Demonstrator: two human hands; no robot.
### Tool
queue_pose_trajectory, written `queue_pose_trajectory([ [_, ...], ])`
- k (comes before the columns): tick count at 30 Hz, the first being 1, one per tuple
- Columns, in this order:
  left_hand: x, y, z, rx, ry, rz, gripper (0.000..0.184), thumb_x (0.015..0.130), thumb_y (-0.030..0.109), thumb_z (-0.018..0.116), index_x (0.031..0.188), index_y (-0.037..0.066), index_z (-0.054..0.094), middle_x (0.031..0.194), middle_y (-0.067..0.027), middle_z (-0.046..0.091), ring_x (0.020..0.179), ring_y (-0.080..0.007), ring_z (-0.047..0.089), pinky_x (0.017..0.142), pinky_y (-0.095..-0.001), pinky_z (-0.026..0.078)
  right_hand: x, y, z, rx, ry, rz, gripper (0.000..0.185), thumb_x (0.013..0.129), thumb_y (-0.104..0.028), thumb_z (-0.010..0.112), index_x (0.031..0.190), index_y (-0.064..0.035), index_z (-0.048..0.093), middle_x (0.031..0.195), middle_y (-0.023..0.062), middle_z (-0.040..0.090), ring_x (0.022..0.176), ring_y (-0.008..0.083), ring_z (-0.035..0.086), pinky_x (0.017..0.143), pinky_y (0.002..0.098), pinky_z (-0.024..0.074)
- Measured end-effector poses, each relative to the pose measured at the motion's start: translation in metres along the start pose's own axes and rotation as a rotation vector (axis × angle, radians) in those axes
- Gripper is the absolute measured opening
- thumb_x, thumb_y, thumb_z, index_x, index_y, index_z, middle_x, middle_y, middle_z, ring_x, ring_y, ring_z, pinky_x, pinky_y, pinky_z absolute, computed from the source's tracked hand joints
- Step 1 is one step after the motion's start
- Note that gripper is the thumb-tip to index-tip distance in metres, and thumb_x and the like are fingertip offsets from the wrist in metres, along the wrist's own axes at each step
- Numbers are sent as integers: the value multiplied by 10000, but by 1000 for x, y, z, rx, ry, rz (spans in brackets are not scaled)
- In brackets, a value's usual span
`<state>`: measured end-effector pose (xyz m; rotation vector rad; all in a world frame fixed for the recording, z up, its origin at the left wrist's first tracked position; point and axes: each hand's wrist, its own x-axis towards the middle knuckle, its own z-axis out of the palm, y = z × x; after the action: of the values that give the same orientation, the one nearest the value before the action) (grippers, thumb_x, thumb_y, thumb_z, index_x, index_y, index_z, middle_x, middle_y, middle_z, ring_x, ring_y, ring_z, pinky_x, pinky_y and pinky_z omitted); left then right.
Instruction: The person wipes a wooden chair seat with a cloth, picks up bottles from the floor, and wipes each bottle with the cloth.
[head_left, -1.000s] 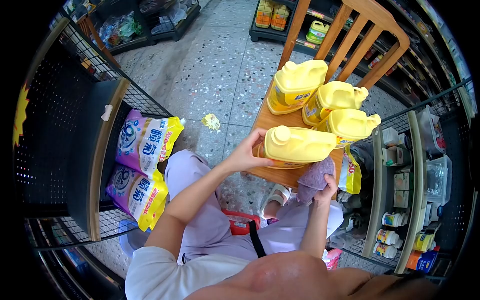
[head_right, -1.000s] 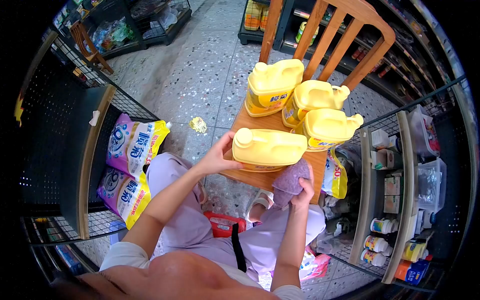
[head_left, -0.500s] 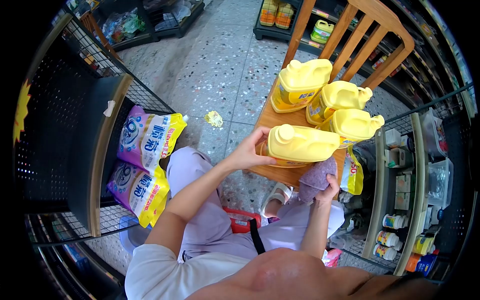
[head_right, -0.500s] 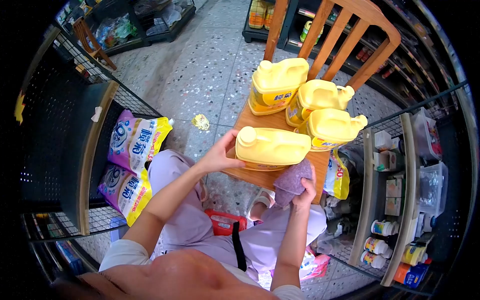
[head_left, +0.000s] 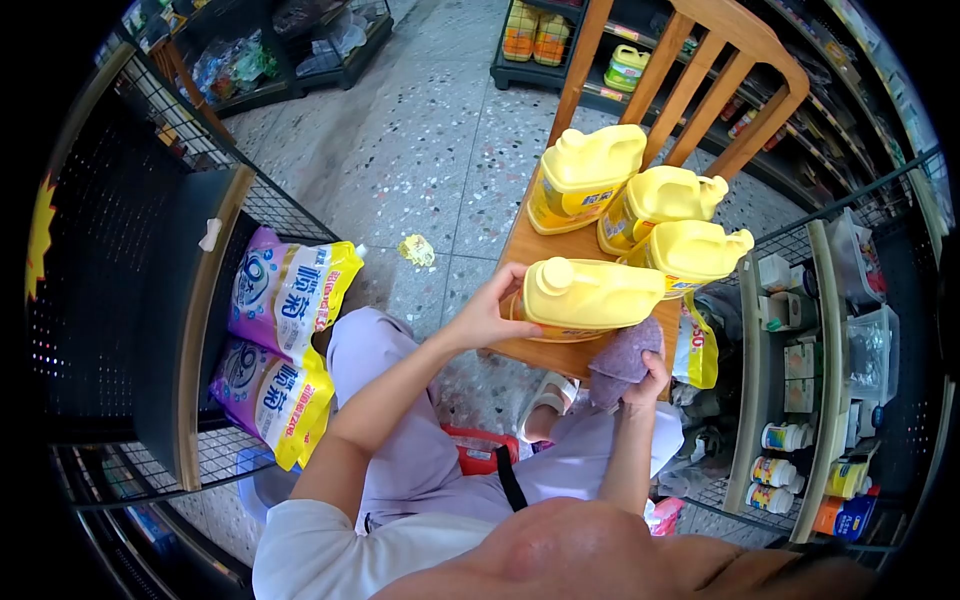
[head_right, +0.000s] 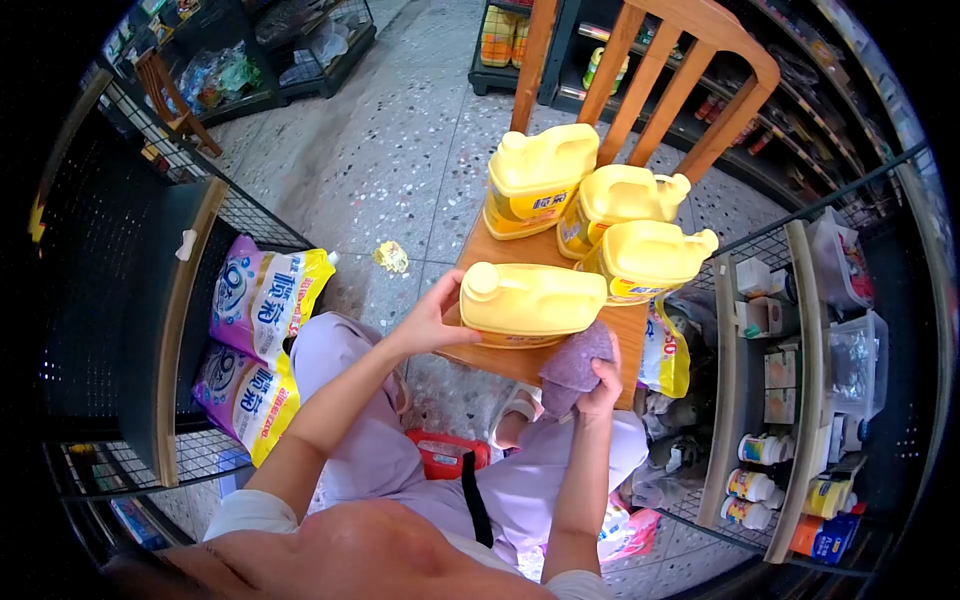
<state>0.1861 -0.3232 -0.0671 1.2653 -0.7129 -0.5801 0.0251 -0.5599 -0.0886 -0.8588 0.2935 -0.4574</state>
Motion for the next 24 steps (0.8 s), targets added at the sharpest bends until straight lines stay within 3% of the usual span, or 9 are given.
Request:
queue_pose_trajectory([
  [2,-2,2,1,-3,7,-2,699,704,102,843,1272,38,440,1294,-73,496,1296,-182,422,1150,-355,264,-1,0,-3,-3,16,-1,577,678,-226,631,1191,13,515,1067,155,612,967,269,611,870,365,501],
  [5,-2,0,0,12,-4,1,723,686,71,842,1275,70,424,1289,-29,483,1281,-150,413,1120,-322,275,-3,1,1,-15,29,-1,587,674,-229,630,1195,16,517,1069,152,612,969,264,610,874,360,498],
  [24,-2,7,1,16,3,6,712,691,85,845,1273,55,436,1298,-46,490,1284,-160,421,1129,-332,278,-2,1,-6,-25,-4,-6,623,695,-230,622,1250,20,489,1116,169,600,1003,286,603,888,381,490],
])
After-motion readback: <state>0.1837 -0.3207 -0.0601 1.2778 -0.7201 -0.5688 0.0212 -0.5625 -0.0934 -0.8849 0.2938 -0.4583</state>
